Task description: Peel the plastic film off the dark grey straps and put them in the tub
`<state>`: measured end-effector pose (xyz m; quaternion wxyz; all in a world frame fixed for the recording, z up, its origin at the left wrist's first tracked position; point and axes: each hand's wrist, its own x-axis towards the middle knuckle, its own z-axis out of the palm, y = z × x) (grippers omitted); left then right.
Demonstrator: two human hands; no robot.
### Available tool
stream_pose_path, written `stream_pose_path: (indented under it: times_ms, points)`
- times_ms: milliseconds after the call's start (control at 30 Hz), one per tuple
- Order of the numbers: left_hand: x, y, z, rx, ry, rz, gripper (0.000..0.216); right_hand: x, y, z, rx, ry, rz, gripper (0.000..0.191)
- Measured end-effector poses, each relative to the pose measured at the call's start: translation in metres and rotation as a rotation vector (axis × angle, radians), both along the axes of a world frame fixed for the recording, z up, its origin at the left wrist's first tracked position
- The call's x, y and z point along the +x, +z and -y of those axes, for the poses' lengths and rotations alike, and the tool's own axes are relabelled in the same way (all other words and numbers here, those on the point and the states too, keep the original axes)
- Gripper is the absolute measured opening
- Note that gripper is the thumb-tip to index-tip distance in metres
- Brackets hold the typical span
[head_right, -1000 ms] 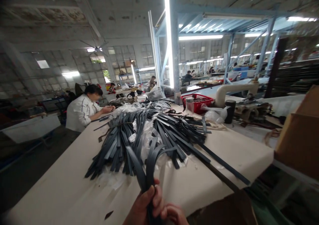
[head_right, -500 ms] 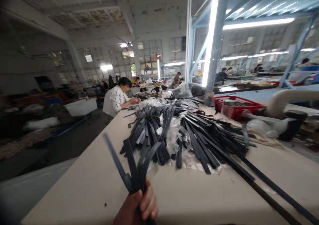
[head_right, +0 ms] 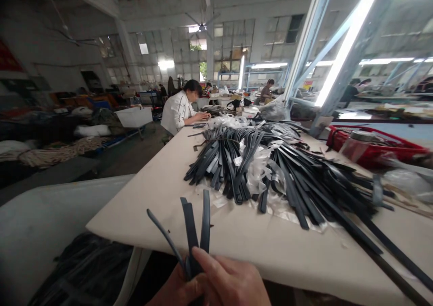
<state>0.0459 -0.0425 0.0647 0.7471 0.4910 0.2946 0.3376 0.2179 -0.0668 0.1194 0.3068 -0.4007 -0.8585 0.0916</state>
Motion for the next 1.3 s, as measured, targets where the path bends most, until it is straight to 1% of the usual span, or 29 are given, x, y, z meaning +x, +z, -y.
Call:
stream_pose_path:
  times_ms: [100,133,200,267,300,367,467,600,733,767,867,900,967,1033,1100,1200,1300]
  points:
    - [0.003,-0.008,-0.001,0.049,-0.003,-0.061,0.046,-0.023,0.018,-0.019,-0.076,-0.006,0.306,0.029]
    - [0.005,-0.013,-0.002,0.055,0.005,-0.079,0.046,-0.027,0.022,-0.022,-0.118,-0.005,0.373,0.023]
    - [0.010,-0.025,-0.003,0.051,0.013,-0.096,0.045,-0.028,0.026,-0.024,-0.205,0.022,0.417,0.014]
    - [0.015,-0.035,-0.003,0.041,0.028,-0.096,0.043,-0.024,0.029,-0.024,-0.275,0.071,0.402,0.009]
    - [0.017,-0.039,-0.002,0.037,0.030,-0.092,0.042,-0.022,0.031,-0.024,-0.303,0.090,0.387,0.010]
    - [0.018,-0.041,0.000,0.018,-0.015,-0.070,0.040,-0.015,0.036,-0.027,-0.332,0.101,0.344,0.012]
    - [0.012,-0.035,0.005,-0.048,-0.102,-0.050,0.040,-0.004,0.048,-0.039,-0.301,0.069,0.208,0.015]
    - [0.004,-0.025,0.012,-0.067,-0.119,-0.078,0.047,0.010,0.061,-0.066,-0.220,-0.035,0.030,0.016]
    - [0.004,-0.033,0.015,-0.122,-0.125,-0.071,0.052,0.009,0.058,-0.084,-0.299,-0.185,-0.042,0.011]
    - [0.004,-0.036,0.016,-0.120,-0.127,-0.073,0.052,0.007,0.055,-0.086,-0.329,-0.208,-0.054,0.014]
    - [0.005,-0.043,0.017,-0.130,-0.154,-0.089,0.050,0.000,0.048,-0.085,-0.465,-0.200,-0.050,0.044]
    - [0.005,-0.044,0.018,-0.137,-0.165,-0.094,0.049,-0.001,0.046,-0.083,-0.523,-0.172,-0.044,0.047]
    - [0.005,-0.047,0.019,-0.134,-0.185,-0.096,0.049,-0.003,0.042,-0.077,-0.631,-0.086,-0.058,0.039]
    - [0.005,-0.050,0.019,-0.116,-0.186,-0.083,0.051,-0.003,0.038,-0.071,-0.727,0.007,-0.117,0.031]
    - [0.006,-0.053,0.017,-0.104,-0.190,-0.074,0.052,-0.002,0.035,-0.065,-0.797,0.060,-0.175,0.028]
    - [0.007,-0.056,0.015,-0.139,-0.224,-0.099,0.044,-0.002,0.030,-0.058,-0.807,0.066,-0.182,0.024]
    - [0.005,-0.052,0.013,-0.198,-0.284,-0.099,0.038,-0.003,0.028,-0.054,-0.800,0.078,-0.179,0.023]
